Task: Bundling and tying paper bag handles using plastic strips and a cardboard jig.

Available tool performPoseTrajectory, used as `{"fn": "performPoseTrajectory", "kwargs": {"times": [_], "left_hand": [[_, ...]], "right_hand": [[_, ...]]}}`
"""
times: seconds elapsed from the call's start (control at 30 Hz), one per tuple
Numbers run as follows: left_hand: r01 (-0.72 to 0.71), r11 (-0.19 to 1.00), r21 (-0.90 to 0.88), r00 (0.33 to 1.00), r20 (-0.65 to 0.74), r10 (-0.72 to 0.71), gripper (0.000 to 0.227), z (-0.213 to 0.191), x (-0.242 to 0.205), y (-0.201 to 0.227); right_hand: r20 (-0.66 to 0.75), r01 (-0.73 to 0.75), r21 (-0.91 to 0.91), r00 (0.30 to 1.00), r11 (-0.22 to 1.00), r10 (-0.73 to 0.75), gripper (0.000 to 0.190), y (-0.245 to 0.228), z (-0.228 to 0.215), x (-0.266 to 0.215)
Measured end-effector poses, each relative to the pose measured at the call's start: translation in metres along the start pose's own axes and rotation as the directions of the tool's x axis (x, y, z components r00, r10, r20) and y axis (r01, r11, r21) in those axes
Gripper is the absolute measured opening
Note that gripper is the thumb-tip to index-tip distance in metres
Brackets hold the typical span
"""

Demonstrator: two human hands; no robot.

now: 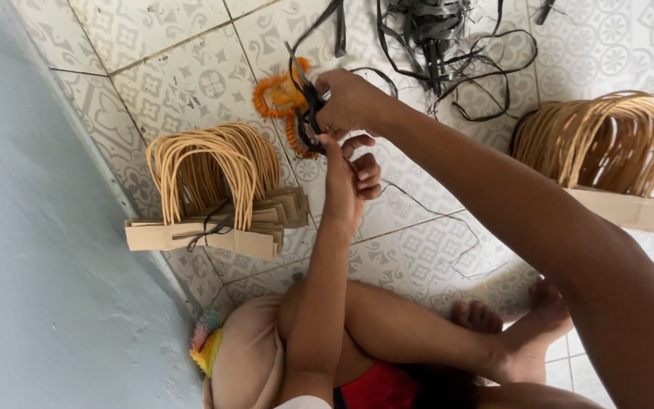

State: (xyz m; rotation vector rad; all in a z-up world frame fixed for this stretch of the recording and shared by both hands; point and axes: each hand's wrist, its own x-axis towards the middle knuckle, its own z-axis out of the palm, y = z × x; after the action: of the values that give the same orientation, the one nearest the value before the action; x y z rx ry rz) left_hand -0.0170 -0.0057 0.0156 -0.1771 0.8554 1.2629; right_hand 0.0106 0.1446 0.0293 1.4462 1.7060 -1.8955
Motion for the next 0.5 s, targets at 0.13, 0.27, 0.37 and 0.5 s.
{"fn": "performPoseTrajectory", "kwargs": {"times": [0.13,0.27,0.37,0.5], "left_hand": [[-0.050,0.995,-0.092,0.999,-0.010,0.049,0.056,-0.002,0.000,-0.014],[-0.207,0.973,-0.100,0.961,-0.209,0.182,0.035,0.002,-0.001,-0.021],[-0.216,0.966,-0.144,0.958,-0.223,0.181,0.028,0.000,0.004,-0.033],[-0.180,0.965,-0.192,0.960,-0.247,0.130,0.014,0.003,0.004,-0.044]], "right_hand": [[-0.230,0.310,0.058,0.929,0.949,-0.290,0.038,0.011,-0.008,0.035],[-0.474,0.544,-0.254,0.651,0.800,-0.593,0.037,0.011,-0.032,0.048],[-0.418,0.398,-0.439,0.703,0.805,-0.575,0.037,0.006,-0.057,0.032],[-0.049,0.173,-0.658,0.961,0.733,-0.271,0.051,-0.022,-0.093,-0.021]]}}
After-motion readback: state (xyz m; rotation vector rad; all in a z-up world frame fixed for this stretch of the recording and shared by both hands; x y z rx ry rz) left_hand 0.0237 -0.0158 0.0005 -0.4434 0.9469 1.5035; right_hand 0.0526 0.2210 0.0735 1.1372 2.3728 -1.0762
